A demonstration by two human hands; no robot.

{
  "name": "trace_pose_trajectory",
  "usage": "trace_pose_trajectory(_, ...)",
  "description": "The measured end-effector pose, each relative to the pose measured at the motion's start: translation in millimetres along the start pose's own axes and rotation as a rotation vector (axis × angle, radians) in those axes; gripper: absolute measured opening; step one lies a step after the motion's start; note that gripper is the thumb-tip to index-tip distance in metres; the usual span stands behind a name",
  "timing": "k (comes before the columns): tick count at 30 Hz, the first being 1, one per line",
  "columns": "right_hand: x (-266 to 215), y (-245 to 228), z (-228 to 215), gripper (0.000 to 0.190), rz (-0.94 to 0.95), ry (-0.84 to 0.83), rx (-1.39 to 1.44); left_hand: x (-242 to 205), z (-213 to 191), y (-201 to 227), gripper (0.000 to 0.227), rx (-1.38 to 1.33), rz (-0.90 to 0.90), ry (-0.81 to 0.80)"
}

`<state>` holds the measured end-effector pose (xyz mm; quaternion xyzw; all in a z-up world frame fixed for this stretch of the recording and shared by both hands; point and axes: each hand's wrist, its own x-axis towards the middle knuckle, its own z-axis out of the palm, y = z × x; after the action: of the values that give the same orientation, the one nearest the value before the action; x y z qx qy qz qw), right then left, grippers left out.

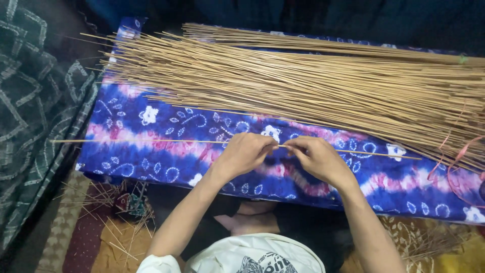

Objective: Weaving thin wooden sticks into a mat or screen using a manual guide setup on a patterned cloth.

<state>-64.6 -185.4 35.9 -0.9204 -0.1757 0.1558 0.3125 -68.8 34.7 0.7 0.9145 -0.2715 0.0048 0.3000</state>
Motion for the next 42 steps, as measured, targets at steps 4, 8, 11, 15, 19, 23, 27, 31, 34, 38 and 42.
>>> trace_pose_trajectory(4, -0.9, 5.0, -3.2, 0.025, 0.033, -0.005, -0.036, 1.4, -1.7, -6.1, 0.013, -0.033, -0.045, -0.010)
trace_pose_trajectory(8, 2.4, 7.5, 1.1, 0.025, 0.016, -0.041, -0.015, 1.6, 7.0, -8.9, 0.014, -0.064, -0.056, -0.063)
trace_pose_trajectory(11, 4.9, 11.3, 7.0, 0.024, 0.018, -0.030, -0.019, 0.1, 6.8, -6.0, 0.014, -0.073, -0.073, -0.051)
trace_pose_trajectory(15, 5.9, 3.6, 7.1, 0.024, 0.012, -0.047, -0.012, -0.8, 8.3, -4.4, 0.014, -0.044, -0.042, -0.015)
trace_pose_trajectory(19, 4.4, 4.4, 4.5, 0.024, 0.021, -0.012, -0.034, -2.0, 6.7, -11.4, 0.014, -0.078, -0.065, 0.005)
trace_pose_trajectory(23, 7.1, 4.5, 5.9, 0.024, -0.026, -0.034, -0.024, -4.0, 1.6, -7.0, 0.014, -0.101, -0.079, -0.018)
trace_pose_trajectory(27, 8.9, 1.0, 5.7, 0.025, -0.068, -0.034, 0.011, -6.6, -5.7, -5.0, 0.018, -0.157, -0.128, -0.063)
trace_pose_trajectory(31, 6.5, 0.0, 0.1, 0.025, -0.066, -0.031, 0.018, -12.9, -19.2, -5.1, 0.019, -0.184, -0.149, -0.062)
trace_pose_trajectory(34, 7.4, 3.3, 3.5, 0.024, -0.062, 0.010, -0.031, -12.0, -16.9, -5.3, 0.022, -0.162, -0.153, -0.054)
trace_pose_trajectory(38, 8.2, 5.0, 3.3, 0.027, -0.064, -0.032, -0.024, -9.2, -13.3, -7.4, 0.023, -0.180, -0.153, -0.063)
trace_pose_trajectory(42, 9.1, 2.9, 11.3, 0.027, -0.097, -0.006, -0.053, -6.5, -9.9, -2.8, 0.025, -0.185, -0.161, -0.085)
